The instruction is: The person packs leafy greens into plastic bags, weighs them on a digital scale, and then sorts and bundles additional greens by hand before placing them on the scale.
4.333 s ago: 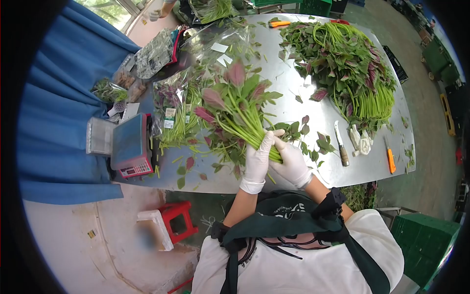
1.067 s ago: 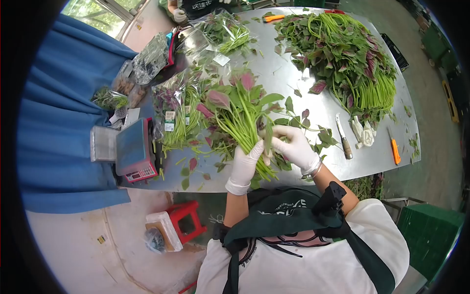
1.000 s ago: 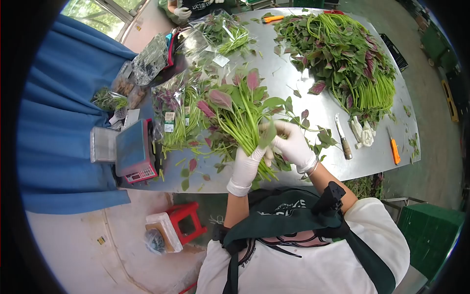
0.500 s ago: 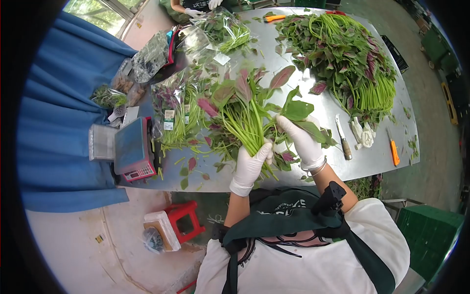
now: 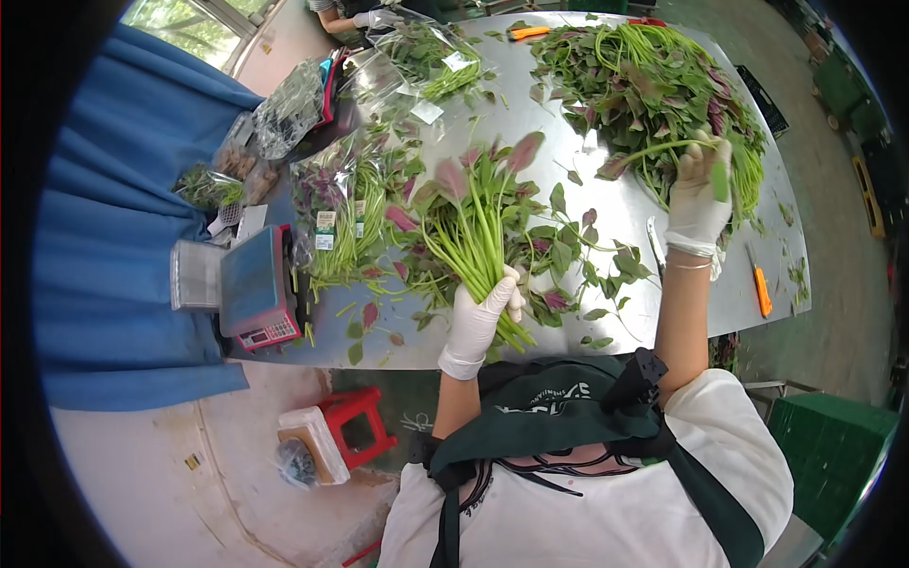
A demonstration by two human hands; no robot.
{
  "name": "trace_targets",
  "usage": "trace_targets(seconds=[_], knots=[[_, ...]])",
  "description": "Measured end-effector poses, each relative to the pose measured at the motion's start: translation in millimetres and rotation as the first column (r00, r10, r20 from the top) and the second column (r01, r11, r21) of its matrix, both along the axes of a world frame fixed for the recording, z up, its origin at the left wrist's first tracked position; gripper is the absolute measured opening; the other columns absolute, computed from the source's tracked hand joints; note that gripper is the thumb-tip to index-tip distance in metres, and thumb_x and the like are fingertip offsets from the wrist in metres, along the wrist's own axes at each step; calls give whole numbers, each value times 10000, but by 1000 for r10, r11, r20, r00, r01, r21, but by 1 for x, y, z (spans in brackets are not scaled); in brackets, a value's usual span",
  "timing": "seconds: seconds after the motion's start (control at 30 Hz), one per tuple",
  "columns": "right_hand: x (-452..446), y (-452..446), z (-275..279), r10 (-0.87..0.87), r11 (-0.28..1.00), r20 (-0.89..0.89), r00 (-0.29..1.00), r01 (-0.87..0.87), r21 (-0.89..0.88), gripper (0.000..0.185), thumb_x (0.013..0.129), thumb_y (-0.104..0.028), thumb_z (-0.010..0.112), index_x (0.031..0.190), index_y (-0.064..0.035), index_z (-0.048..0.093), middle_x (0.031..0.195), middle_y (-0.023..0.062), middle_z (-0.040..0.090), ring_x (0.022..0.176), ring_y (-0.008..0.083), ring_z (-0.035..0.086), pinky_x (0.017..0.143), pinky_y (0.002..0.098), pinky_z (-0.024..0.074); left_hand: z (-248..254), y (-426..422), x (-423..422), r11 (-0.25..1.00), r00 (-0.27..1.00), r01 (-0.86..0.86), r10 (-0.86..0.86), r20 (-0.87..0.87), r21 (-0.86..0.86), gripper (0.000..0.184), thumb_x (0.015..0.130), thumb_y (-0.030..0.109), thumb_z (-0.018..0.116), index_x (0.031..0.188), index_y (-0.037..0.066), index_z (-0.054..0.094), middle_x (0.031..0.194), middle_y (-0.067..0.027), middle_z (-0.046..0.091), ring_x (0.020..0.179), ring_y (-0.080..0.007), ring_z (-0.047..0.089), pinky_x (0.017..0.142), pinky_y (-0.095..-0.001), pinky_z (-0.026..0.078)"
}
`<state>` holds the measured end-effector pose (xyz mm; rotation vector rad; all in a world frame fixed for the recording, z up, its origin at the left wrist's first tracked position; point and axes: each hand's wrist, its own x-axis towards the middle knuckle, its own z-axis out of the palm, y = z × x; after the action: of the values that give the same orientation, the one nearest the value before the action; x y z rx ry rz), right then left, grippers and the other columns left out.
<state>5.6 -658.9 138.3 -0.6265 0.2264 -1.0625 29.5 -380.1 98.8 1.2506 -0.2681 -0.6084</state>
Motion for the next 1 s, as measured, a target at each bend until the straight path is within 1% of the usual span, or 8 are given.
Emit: trace_targets(seconds=[0.07,0.13,0.17,0.23,0.3,0.47,0.6,1.0], knots=[[-2,-24,-25,-17,922,-458,889,-163,-351,219,842,-177,555,986,-12,550,961,143,608,777,190,601,664,241,506,0,0,1,999,1000,8,-9,-13,-51,166,873,173,556,921,17,523,617,-26,519,527,-114,501,575,-258,452],[-2,-38,-62,-550,439,-815,184,-766,-469,202,786,-152,593,935,-16,589,938,162,614,756,239,601,669,288,499,-1,0,0,998,1000,16,-17,-12,-61,165,872,170,558,922,17,522,616,-27,518,526,-116,501,577,-261,453],[-2,-55,-148,-646,144,-656,391,-781,-608,211,695,-195,622,819,-25,639,863,182,617,739,304,593,691,365,478,0,-3,-1,999,1000,19,-19,-2,-49,170,876,180,550,920,19,515,599,-23,506,510,-115,496,599,-273,463],[-19,-2,-108,-591,-216,-807,-4,-962,164,425,646,-352,627,901,-11,640,864,183,628,778,320,598,731,375,469,2,-3,-1,999,1000,27,-27,12,-32,175,879,187,545,920,21,509,581,-19,493,497,-114,493,623,-285,472],[-30,36,-86,-95,30,-951,293,-954,-297,293,753,-219,587,935,8,625,774,146,627,680,204,603,660,291,464,5,-5,-1,999,999,36,-35,21,-34,175,876,183,549,922,19,509,581,-18,492,506,-115,497,624,-286,471],[-31,110,-8,15,561,-711,703,-595,-576,138,773,-118,632,856,-12,607,702,22,587,482,121,473,508,220,393,4,-13,-5,1000,1000,-1,1,14,-10,115,858,102,568,912,8,528,652,-24,528,548,-102,497,521,-220,424],[-14,128,9,-180,288,-531,828,-472,-833,161,725,-109,689,868,-58,637,609,17,529,513,92,469,501,221,389,2,-23,-9,998,999,-33,31,37,49,91,836,61,588,893,7,544,670,-18,545,550,-85,508,494,-210,413],[-17,113,-13,478,613,-666,572,-760,-213,104,756,-105,668,798,-32,606,603,-13,575,447,75,476,468,214,394,-4,-25,-15,988,997,25,-13,74,-155,206,907,215,501,952,15,501,608,-12,485,503,-86,465,522,-240,428]])
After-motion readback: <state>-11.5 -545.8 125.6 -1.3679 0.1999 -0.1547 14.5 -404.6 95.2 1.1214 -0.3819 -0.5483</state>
